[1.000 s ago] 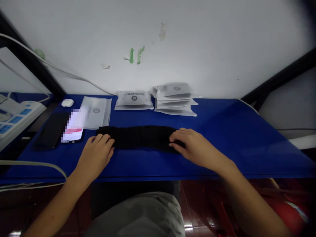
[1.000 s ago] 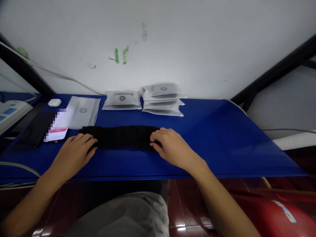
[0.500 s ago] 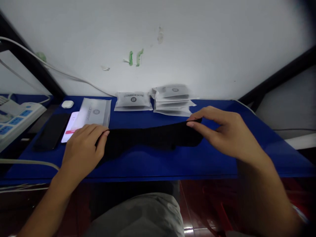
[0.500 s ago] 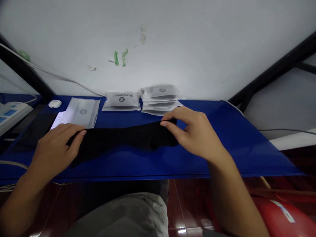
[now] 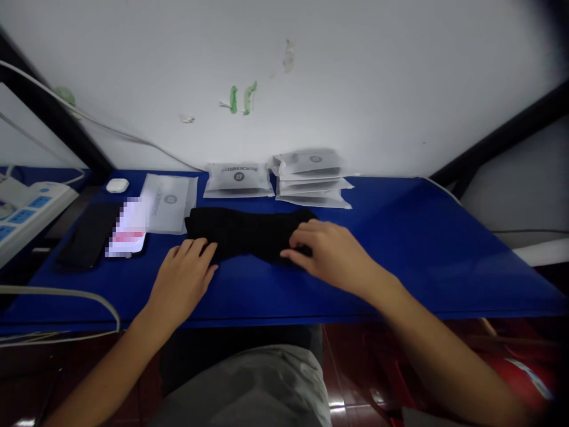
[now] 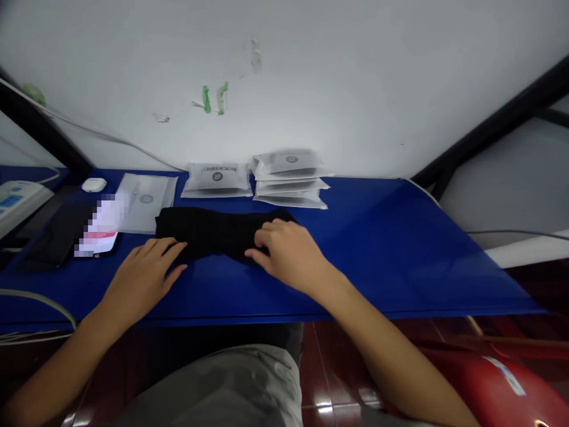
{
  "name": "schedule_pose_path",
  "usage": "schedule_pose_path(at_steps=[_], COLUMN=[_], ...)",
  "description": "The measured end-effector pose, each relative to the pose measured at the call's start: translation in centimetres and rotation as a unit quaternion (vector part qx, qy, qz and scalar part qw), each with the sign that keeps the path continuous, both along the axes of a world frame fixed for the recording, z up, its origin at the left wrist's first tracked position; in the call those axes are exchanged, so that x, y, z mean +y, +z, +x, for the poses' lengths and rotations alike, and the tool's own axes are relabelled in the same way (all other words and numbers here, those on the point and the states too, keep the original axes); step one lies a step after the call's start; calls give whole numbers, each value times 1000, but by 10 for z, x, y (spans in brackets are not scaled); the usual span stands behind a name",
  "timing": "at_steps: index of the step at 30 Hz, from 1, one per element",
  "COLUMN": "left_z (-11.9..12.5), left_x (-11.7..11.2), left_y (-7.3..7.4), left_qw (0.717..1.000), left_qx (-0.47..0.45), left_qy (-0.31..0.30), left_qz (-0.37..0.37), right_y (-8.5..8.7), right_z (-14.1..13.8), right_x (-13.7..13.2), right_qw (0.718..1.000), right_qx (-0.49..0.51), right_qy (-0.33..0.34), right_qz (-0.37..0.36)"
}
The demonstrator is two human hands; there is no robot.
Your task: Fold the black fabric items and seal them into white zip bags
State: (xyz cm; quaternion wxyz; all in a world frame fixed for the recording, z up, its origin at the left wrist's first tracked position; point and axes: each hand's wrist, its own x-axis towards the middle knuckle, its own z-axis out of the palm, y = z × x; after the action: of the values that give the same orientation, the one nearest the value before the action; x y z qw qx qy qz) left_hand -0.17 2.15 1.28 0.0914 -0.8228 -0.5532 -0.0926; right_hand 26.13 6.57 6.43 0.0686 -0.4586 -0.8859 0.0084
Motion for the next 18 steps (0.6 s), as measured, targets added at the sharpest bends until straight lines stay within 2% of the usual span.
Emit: schedule_pose_path(at_steps=[2, 4, 8, 11, 18], left_z=[-4, -6, -7, -9, -15], left_x=[6, 11, 15, 11, 2], left_y=[-6, -9, -8, 1, 35], left_qw=[1000, 1000, 1000, 1000, 987], left_qx=[19, 26, 15, -10, -149], left_qy=[8, 7, -4, -11, -1], left_qz=[-9, -12, -10, 6, 54], right_y=[-9, -19, -29, -22, 16], right_z=[-5, -9, -8, 0, 24], right_x=[-9, -11, -8, -7, -6], right_qw=[998, 994, 992, 996, 994], right_qx=[-59, -104, -120, -69, 87], right_qy=[24, 23, 21, 24, 14], right_qz=[-27, -22, -28, -57, -69])
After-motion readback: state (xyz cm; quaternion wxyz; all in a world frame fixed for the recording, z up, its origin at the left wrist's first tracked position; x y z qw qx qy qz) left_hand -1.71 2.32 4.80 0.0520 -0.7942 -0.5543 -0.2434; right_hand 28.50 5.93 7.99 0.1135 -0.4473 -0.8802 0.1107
